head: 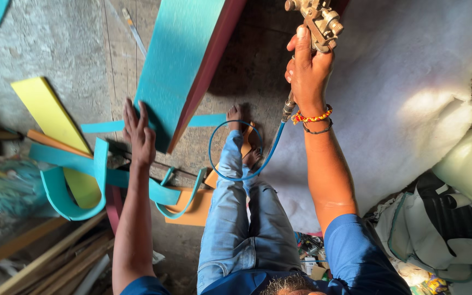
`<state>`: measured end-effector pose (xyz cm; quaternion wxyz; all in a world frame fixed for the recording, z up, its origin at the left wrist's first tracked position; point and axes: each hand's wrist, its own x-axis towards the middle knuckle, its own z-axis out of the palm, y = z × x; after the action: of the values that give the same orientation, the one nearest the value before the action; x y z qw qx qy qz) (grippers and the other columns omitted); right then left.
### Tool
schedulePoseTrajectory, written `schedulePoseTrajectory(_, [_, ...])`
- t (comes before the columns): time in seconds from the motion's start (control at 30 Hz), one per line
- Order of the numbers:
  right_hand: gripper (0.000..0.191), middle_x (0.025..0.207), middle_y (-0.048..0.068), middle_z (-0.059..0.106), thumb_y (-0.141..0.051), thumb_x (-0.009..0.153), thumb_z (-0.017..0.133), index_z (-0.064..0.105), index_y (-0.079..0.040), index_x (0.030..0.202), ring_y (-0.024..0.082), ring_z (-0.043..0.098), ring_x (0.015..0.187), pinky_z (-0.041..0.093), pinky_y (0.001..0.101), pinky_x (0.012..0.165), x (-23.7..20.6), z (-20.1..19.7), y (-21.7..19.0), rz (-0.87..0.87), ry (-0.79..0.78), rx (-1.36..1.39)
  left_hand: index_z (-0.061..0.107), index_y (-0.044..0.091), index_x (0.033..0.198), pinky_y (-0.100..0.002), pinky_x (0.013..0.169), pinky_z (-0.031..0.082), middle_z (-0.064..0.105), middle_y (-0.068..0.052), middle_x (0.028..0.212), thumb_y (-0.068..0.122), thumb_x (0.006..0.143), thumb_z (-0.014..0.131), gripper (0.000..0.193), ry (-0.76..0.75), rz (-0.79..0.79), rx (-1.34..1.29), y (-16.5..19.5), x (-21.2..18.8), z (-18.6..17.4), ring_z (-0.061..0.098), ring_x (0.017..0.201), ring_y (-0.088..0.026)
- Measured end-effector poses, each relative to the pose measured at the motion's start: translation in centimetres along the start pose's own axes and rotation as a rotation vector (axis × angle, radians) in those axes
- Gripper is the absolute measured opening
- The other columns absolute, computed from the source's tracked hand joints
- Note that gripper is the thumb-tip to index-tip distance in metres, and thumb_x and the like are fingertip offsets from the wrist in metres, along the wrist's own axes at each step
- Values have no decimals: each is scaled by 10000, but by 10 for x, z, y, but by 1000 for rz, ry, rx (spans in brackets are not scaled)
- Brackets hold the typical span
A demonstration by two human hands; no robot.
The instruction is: The person aligns teal foam sheets on a large red board, presses them flat, and cuts the foam with a knife, trimming off excess pieces and setting scraps aside. At the end, the person picks up a spray gun with an air hose and sprays the board surface.
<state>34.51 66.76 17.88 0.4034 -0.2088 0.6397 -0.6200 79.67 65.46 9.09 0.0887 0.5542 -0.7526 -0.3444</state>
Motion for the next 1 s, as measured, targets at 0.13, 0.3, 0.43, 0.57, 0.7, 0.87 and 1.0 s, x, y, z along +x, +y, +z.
schedulePoseTrajectory(0.13, [209, 904, 18, 591, -243, 1148, 556, 596, -37, 1148, 44, 437, 524, 352, 247, 422, 38, 1, -5, -3, 48, 31, 272, 141, 1669, -576, 1266, 20, 93, -169, 1763, 780, 1010, 135, 928, -19, 4, -14, 7, 4, -6, 70, 1636, -400])
schedulePoseTrajectory(0.3, [210, 887, 24, 607, -242, 1140, 572, 588, -40, 1084, 48, 447, 507, 346, 245, 410, 88, 1, -9, 3, 113, 28, 289, 102, 1652, -474, 1260, 183, 160, -187, 1760, 683, 1082, 249, 815, 26, 16, -356, 23, 12, -20, 156, 1634, -381])
schedulePoseTrajectory(0.43, [206, 869, 22, 611, -242, 1118, 578, 605, -41, 1080, 45, 469, 504, 350, 239, 406, 108, 2, -22, -24, 161, -5, 265, 125, 1647, -601, 858, 402, 142, -129, 1789, 620, 1034, 347, 792, 29, -424, -506, 40, 59, -26, 414, 1225, -584])
schedulePoseTrajectory(0.57, [203, 856, 15, 604, -243, 1124, 561, 599, -53, 1066, 35, 458, 492, 360, 230, 406, 93, 6, -35, 1, 109, -76, 251, 177, 1678, -637, 1163, 250, 346, -147, 1671, 605, 1024, 351, 788, -70, -362, 174, 76, 154, -8, 335, 1543, -360])
schedulePoseTrajectory(0.7, [202, 859, 4, 588, -240, 1129, 552, 608, -57, 1065, 30, 456, 502, 372, 223, 420, 84, 7, -44, 77, 52, -66, 192, 135, 1683, -683, 1180, 203, 210, -191, 1721, 664, 1015, 459, 893, 94, -195, 401, 139, 248, 22, 188, 1568, -463])
schedulePoseTrajectory(0.87, [197, 853, 6, 591, -219, 1110, 559, 644, -54, 1176, 30, 445, 499, 358, 225, 418, 137, -5, -56, 42, 150, -94, 228, 220, 1674, -688, 1230, 136, 95, -172, 1740, 700, 1002, 505, 871, 52, -80, 549, 225, 333, 41, 86, 1583, -469])
schedulePoseTrajectory(1.0, [178, 890, 9, 585, -208, 1149, 550, 607, -43, 1187, 37, 435, 514, 347, 234, 428, 190, -19, -73, -21, 160, -49, 213, 223, 1692, -721, 1219, 103, 86, -149, 1742, 677, 1054, 452, 818, 24, -16, 557, 265, 367, 42, 57, 1592, -456])
